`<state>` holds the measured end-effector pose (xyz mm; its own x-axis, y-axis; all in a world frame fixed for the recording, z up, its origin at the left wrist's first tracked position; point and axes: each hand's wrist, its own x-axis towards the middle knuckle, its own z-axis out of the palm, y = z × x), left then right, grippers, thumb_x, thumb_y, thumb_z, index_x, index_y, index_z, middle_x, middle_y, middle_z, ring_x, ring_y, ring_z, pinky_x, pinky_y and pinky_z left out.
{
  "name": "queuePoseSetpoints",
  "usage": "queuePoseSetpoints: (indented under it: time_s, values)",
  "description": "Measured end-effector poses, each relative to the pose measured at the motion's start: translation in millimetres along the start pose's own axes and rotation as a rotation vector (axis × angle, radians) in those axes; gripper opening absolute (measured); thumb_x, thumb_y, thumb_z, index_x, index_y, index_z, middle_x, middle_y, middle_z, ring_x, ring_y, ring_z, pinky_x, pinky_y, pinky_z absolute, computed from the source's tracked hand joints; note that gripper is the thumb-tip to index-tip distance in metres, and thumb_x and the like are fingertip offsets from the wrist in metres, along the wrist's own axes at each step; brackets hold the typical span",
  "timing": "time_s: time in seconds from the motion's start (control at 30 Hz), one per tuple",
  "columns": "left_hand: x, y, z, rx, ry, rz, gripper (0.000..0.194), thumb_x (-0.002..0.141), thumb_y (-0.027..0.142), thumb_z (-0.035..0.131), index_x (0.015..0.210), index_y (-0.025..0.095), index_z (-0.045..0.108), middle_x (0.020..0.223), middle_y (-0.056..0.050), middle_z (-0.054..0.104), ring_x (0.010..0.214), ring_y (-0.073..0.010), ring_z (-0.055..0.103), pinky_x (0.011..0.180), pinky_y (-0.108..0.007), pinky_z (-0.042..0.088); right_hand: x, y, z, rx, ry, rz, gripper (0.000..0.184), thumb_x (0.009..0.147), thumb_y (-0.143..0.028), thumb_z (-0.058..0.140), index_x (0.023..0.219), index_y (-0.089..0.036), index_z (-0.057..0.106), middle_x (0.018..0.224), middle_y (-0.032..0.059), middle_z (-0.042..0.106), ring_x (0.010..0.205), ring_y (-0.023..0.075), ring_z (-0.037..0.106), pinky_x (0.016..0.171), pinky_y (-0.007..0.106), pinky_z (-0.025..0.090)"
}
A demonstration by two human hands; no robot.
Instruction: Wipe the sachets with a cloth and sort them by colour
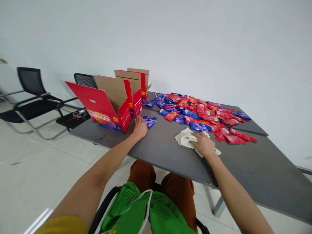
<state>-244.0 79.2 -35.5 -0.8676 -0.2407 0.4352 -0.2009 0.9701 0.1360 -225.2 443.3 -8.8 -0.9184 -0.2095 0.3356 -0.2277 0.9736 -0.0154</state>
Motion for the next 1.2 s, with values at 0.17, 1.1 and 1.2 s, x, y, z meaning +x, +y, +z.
queuePoseSetpoints:
  time_s: [0.17,1.1,1.2]
  values:
    - [-3,-2,1.1,-0.002,-0.025,0.052,0.055,0.097,0.024,0.023,0.138,-0.004,0.047,0.146,-0.026,0.043,0.14,-0.0285,0.038,0.115,-0.042,0.026,-1,-1,-2,-0.016,-0.021,-0.002,0.04,0.09,-0.047,0.051,0.127,-0.036,0.062,0.121,0.0037,0.062,0.094,0.0202,0.065,0.07,0.027,0.047]
    - [-8,0,-4.2,0.016,-0.037,-0.182,0.096,0.082,0.074,0.037,0.15,0.006,0.032,0.15,-0.026,0.036,0.14,-0.0405,0.03,0.115,-0.054,0.017,-1,0,-4,0.008,-0.054,-0.015,0.041,0.092,-0.046,0.047,0.129,-0.034,0.061,0.125,0.0038,0.062,0.099,0.0242,0.065,0.073,0.031,0.05]
    - [-7,0,-3.1,-0.005,-0.04,-0.19,0.09,0.086,0.068,0.036,0.149,0.004,0.033,0.15,-0.026,0.037,0.14,-0.04,0.03,0.115,-0.054,0.018,1,3,0,0.007,-0.057,-0.031,0.042,0.092,-0.047,0.045,0.129,-0.034,0.061,0.125,0.0043,0.062,0.097,0.0248,0.066,0.073,0.034,0.05]
